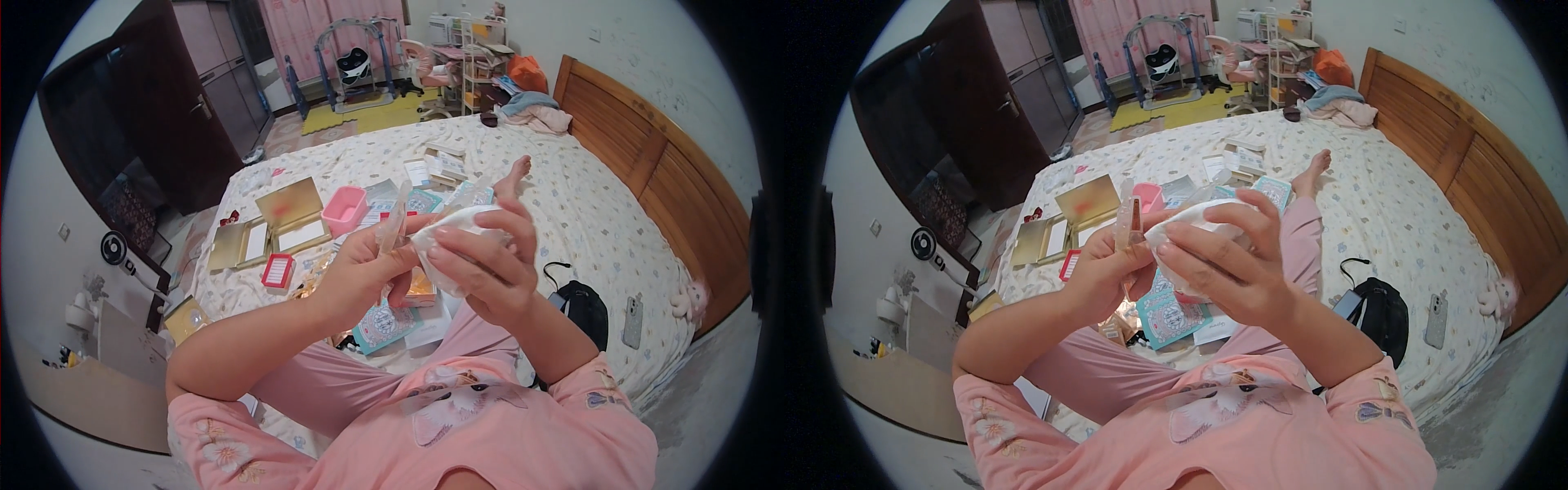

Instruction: The person wipes and handles several small cosmetic tubes and containers while sitting on a bed surrounded by packaging.

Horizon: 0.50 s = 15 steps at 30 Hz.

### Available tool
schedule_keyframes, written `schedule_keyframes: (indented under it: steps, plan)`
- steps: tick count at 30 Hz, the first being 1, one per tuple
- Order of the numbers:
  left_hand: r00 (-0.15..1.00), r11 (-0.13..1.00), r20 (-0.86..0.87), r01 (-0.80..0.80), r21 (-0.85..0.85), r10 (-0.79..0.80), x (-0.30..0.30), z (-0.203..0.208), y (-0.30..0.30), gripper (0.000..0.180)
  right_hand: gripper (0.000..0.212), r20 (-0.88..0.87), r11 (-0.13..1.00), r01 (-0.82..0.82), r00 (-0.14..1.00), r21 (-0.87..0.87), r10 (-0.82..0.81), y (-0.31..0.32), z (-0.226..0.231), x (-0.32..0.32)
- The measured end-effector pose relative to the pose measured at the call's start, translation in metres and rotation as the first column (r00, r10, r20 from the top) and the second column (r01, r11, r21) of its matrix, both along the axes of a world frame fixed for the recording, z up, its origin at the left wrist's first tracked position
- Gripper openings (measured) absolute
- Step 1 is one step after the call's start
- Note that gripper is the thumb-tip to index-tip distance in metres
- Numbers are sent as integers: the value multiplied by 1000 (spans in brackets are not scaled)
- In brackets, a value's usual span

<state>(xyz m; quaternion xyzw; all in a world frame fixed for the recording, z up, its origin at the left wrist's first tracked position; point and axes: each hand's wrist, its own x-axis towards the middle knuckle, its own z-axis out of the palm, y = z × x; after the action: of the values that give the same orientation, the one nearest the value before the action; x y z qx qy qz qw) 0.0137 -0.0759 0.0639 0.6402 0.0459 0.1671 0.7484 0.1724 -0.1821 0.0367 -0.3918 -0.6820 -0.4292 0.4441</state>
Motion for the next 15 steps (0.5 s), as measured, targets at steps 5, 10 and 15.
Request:
schedule_keyframes:
  steps: [5, 10, 15]
  plan:
    - [1000, 999, -7, -28, 32, 28, 0, -2, 3, 41, 32, -10, 999, -25, 1000, 32, 25, 16, -6, 4]
    - [999, 999, -2, -41, 19, 41, 1, -1, 6, 42, 34, -38, 997, 45, 998, 68, -42, 24, 2, 20]
    - [998, 998, -16, -65, -4, 64, 3, 0, 3, 41, 38, -154, 994, 67, 987, 92, -53, 31, 5, 34]
